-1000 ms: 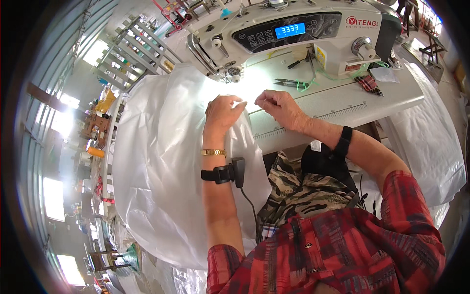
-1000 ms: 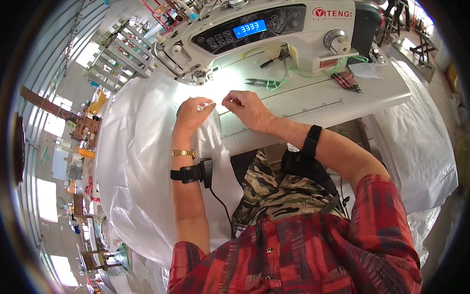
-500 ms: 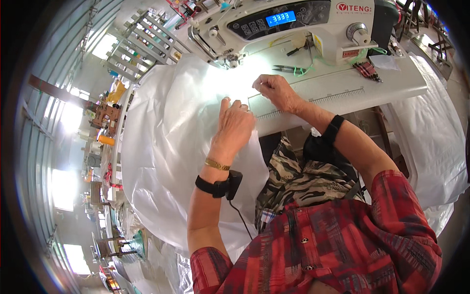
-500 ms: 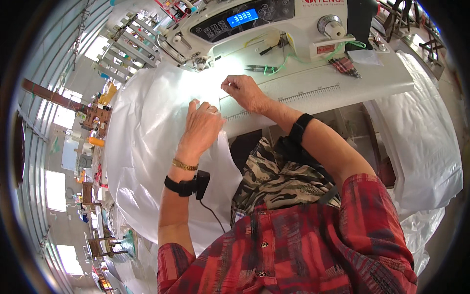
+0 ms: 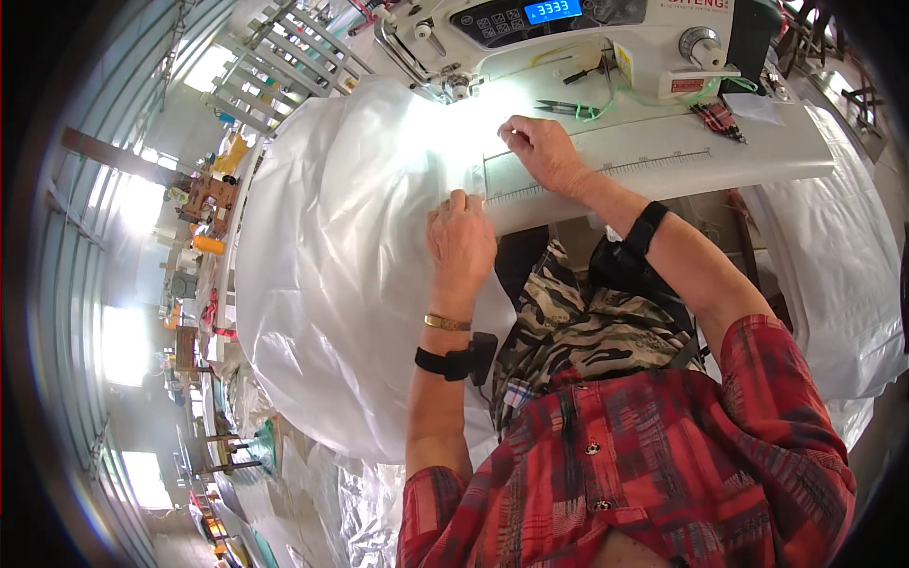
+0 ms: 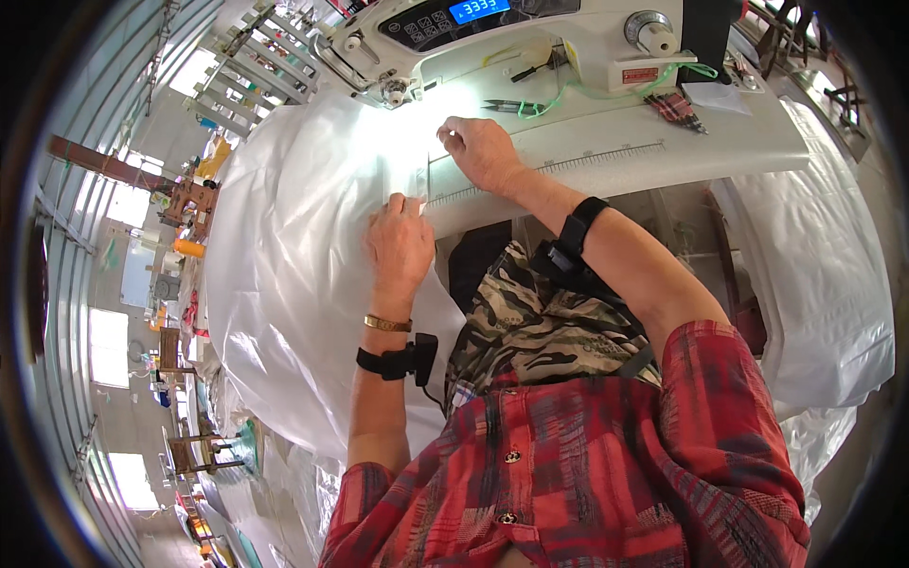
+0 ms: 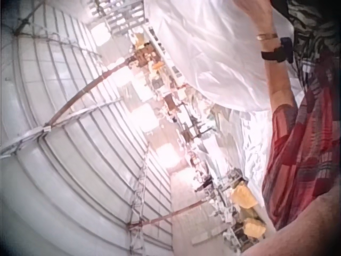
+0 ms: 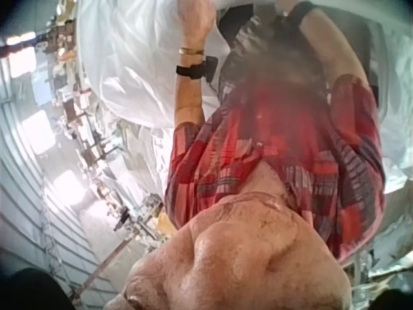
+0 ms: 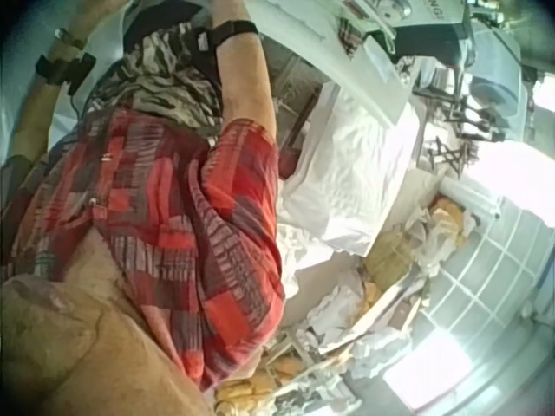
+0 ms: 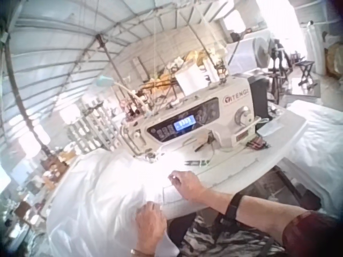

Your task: The person folds the edge of a white plastic sheet and feeds it through a sewing machine. They then pull the sheet away, thread the needle by hand, and resume sewing another section before moving the plastic to the side.

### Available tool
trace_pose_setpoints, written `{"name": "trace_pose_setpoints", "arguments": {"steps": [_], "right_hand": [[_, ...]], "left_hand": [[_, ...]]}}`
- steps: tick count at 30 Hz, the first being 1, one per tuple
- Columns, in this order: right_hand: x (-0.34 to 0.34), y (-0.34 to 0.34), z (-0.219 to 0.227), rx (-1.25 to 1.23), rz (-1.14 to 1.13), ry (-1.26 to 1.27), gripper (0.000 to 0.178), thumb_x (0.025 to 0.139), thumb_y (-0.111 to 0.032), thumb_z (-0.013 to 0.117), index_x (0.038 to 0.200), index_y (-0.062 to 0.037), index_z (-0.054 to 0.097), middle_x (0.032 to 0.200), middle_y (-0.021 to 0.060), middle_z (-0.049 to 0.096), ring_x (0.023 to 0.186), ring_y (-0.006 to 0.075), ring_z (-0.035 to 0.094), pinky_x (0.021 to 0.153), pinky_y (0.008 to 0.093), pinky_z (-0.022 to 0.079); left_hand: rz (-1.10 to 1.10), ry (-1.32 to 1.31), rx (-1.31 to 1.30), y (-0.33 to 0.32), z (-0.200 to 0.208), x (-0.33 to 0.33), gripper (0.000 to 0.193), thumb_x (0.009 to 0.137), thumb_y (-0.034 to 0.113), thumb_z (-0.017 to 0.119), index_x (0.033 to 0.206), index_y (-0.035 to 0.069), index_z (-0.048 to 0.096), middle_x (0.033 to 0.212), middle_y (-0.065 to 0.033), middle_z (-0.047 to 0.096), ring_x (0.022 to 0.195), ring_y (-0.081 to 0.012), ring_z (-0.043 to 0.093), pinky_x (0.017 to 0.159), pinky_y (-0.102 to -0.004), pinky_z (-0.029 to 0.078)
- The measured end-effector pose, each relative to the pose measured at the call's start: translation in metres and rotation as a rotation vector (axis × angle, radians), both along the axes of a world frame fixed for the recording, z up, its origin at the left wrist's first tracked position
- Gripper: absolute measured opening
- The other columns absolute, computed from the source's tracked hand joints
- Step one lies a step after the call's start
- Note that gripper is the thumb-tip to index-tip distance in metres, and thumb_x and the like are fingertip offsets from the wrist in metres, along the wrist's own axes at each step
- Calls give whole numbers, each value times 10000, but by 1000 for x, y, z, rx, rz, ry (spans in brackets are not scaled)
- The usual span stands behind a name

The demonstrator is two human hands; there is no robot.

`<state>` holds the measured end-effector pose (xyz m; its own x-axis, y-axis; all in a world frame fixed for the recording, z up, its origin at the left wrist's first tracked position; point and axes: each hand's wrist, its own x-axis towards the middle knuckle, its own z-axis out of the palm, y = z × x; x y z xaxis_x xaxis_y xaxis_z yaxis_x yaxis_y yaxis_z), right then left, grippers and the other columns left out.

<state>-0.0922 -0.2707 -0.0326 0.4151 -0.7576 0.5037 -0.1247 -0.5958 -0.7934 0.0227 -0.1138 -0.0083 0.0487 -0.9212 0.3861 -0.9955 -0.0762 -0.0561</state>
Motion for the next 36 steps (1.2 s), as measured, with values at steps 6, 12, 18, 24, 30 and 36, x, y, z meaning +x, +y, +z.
{"name": "trace_pose_setpoints", "arguments": {"steps": [6, 12, 18, 24, 30, 36], "right_hand": [[0, -1, 0, -83, -125, 157, 198, 894, -191, 550, 1002, -52, 640, 777, 159, 665, 684, 336, 631, 649, 409, 489], [8, 12, 16, -236, -127, 625, 368, 835, -142, 559, 1201, -130, 602, 802, 125, 690, 771, 298, 674, 684, 419, 519], [27, 2, 41, -309, 22, 1118, 428, 684, -23, 657, 1108, -80, 640, 925, 92, 703, 874, 253, 683, 713, 371, 538], [25, 1, 51, -386, 62, 1164, 359, 625, -67, 724, 980, -82, 678, 951, 86, 697, 896, 236, 678, 728, 348, 539], [32, -1, 45, -479, 8, 1180, 270, 709, -65, 653, 978, -77, 677, 921, 95, 695, 890, 245, 676, 735, 359, 530], [30, -13, 32, -514, -14, 1064, 135, 746, -63, 597, 840, -61, 694, 814, 120, 691, 812, 284, 682, 710, 380, 526]], "left_hand": [[4, -57, -109, -11, 2, -6, 193, 813, 101, 564, 971, 40, 657, 923, -104, 581, 904, -285, 579, 839, -414, 431], [-98, -103, -75, -20, -4, 5, 105, 801, 91, 547, 767, 31, 626, 832, -104, 595, 876, -244, 586, 802, -389, 420], [-153, -17, -130, -18, -3, 4, 100, 793, 98, 559, 768, 31, 629, 814, -103, 585, 854, -260, 577, 801, -392, 407], [-182, 95, -114, -16, -4, 8, 128, 774, 112, 574, 817, 24, 655, 805, -121, 581, 832, -289, 574, 808, -409, 392], [-187, 148, -200, -22, -8, 12, 96, 757, 95, 572, 771, 20, 630, 792, -128, 573, 831, -294, 564, 870, -420, 360], [-162, 182, -176, -36, -6, 19, 96, 765, 80, 555, 755, 20, 629, 780, -129, 580, 848, -277, 575, 929, -424, 333]]}}
